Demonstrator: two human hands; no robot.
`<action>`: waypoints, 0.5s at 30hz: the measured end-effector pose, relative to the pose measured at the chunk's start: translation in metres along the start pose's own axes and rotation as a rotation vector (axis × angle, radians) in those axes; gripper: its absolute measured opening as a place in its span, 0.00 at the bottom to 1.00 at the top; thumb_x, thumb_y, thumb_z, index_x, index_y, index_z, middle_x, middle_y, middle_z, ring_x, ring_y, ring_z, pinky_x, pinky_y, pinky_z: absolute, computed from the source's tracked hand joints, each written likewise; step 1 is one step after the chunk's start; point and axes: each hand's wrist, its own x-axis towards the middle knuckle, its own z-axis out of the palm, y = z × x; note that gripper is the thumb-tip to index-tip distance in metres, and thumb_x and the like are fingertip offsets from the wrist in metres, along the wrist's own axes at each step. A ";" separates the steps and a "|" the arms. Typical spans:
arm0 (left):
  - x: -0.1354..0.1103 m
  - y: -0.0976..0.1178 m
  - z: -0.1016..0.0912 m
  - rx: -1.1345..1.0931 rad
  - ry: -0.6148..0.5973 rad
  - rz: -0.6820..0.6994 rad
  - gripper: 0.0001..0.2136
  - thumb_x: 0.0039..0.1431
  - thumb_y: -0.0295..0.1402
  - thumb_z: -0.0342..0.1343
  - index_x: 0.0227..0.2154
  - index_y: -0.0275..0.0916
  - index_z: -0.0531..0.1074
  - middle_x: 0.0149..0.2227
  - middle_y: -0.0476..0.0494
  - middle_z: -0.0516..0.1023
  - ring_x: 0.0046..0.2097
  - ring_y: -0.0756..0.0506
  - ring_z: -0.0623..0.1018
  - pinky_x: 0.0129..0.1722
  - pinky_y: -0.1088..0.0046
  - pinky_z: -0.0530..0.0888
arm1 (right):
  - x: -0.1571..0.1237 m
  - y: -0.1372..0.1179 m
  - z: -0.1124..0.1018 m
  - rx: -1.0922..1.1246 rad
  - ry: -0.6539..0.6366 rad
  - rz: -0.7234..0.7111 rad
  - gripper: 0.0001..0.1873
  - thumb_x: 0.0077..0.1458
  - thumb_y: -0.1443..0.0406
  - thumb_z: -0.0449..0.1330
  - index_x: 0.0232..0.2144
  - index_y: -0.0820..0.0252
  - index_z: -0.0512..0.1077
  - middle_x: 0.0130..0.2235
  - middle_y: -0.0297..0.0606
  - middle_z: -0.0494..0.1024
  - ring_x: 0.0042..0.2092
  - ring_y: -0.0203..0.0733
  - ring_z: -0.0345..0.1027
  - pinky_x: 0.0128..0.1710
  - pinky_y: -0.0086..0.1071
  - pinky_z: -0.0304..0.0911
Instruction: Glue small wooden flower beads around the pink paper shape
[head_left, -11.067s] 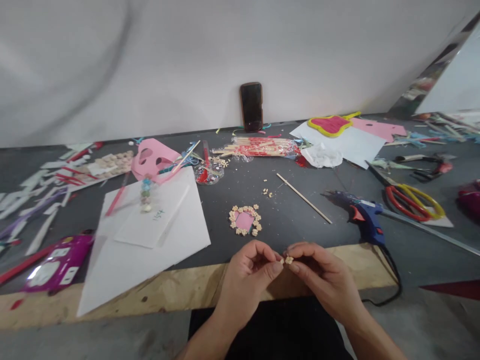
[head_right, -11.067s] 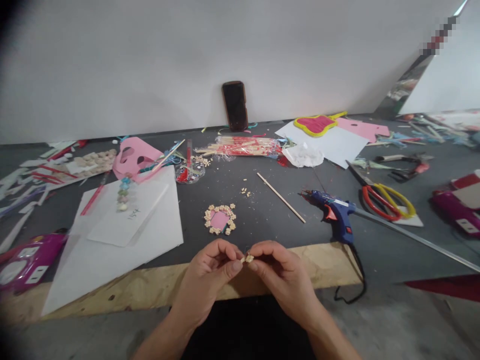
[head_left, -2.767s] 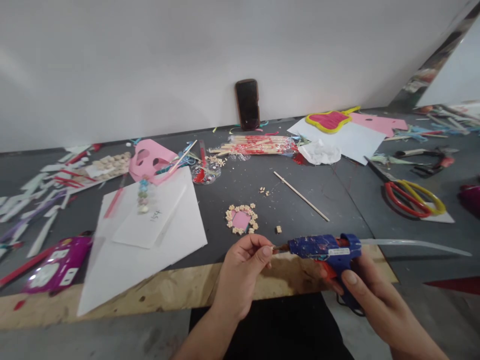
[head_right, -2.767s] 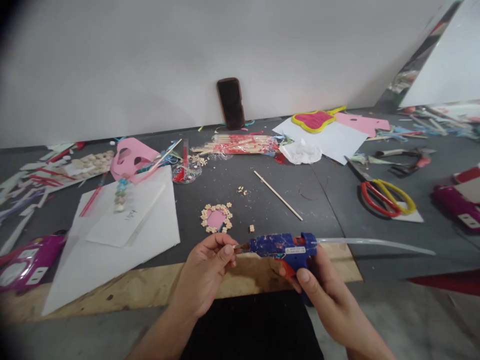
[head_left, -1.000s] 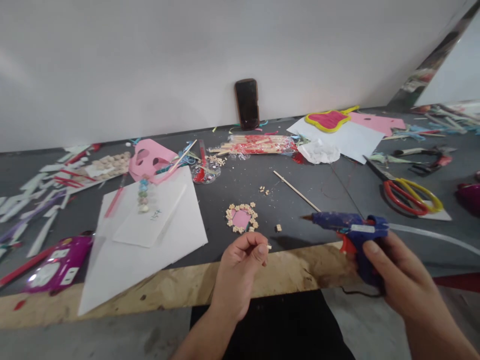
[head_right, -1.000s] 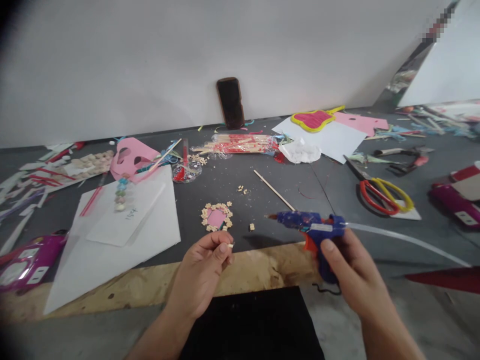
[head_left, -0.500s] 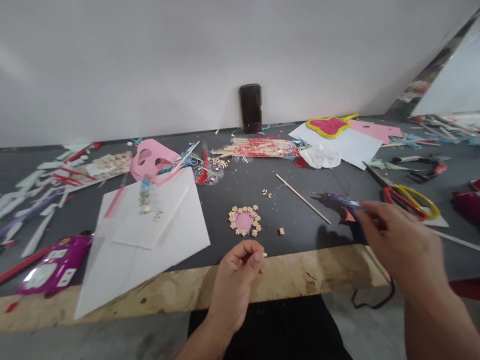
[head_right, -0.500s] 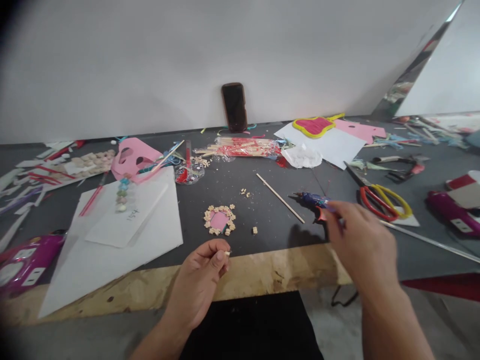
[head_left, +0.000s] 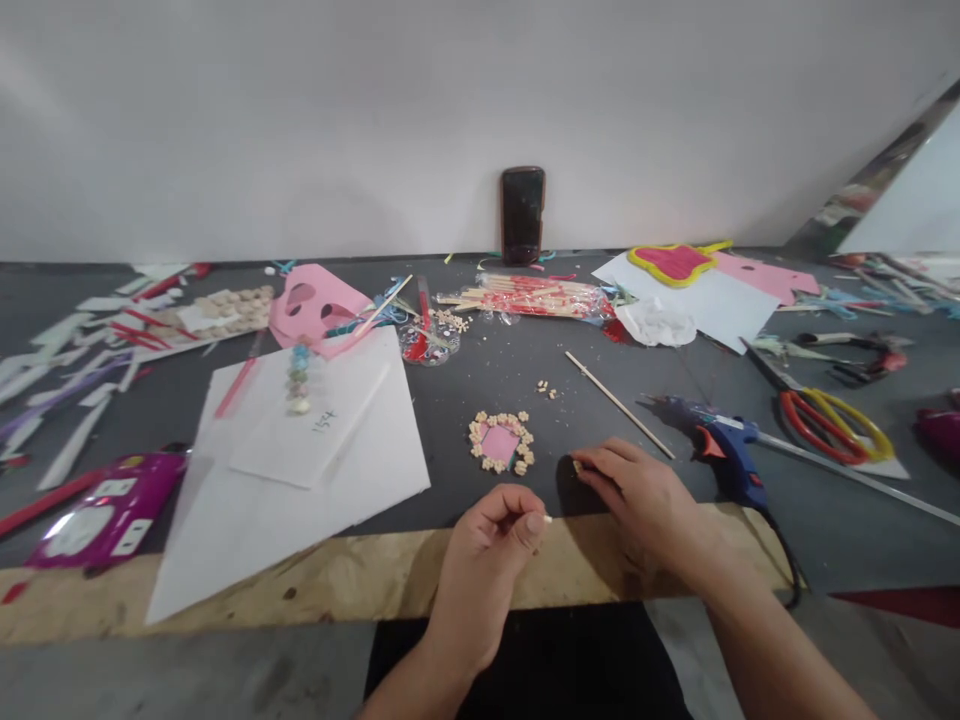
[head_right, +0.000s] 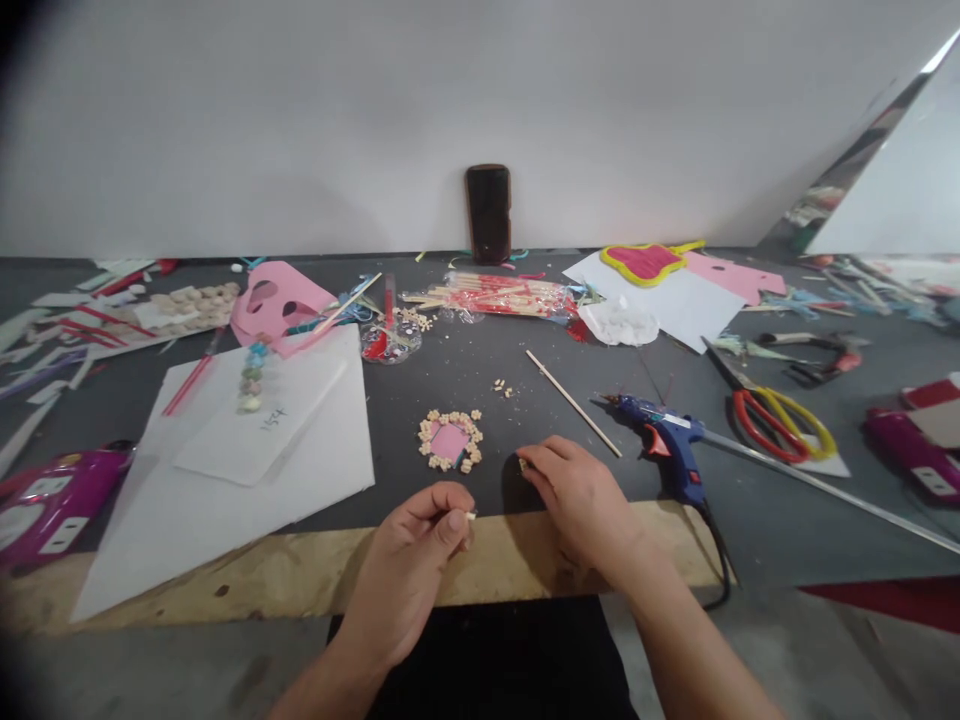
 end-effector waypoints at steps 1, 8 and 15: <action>0.001 0.001 0.001 -0.008 -0.001 -0.003 0.13 0.51 0.43 0.64 0.30 0.38 0.72 0.24 0.53 0.65 0.28 0.54 0.61 0.29 0.79 0.60 | -0.002 -0.002 -0.001 0.078 0.025 0.043 0.12 0.59 0.65 0.54 0.41 0.56 0.75 0.39 0.40 0.78 0.40 0.42 0.72 0.42 0.34 0.69; 0.003 0.005 0.012 -0.011 -0.037 0.005 0.12 0.51 0.41 0.63 0.29 0.37 0.72 0.24 0.53 0.67 0.28 0.54 0.63 0.30 0.78 0.61 | -0.024 -0.019 0.007 0.907 0.039 0.477 0.18 0.51 0.54 0.63 0.41 0.57 0.76 0.33 0.37 0.78 0.30 0.35 0.70 0.27 0.25 0.65; 0.001 0.006 0.019 0.006 -0.032 0.009 0.13 0.51 0.41 0.64 0.28 0.36 0.71 0.25 0.51 0.68 0.29 0.53 0.64 0.31 0.77 0.63 | -0.034 -0.032 0.020 1.245 0.089 0.448 0.11 0.46 0.61 0.69 0.35 0.54 0.78 0.33 0.34 0.78 0.34 0.32 0.70 0.34 0.23 0.67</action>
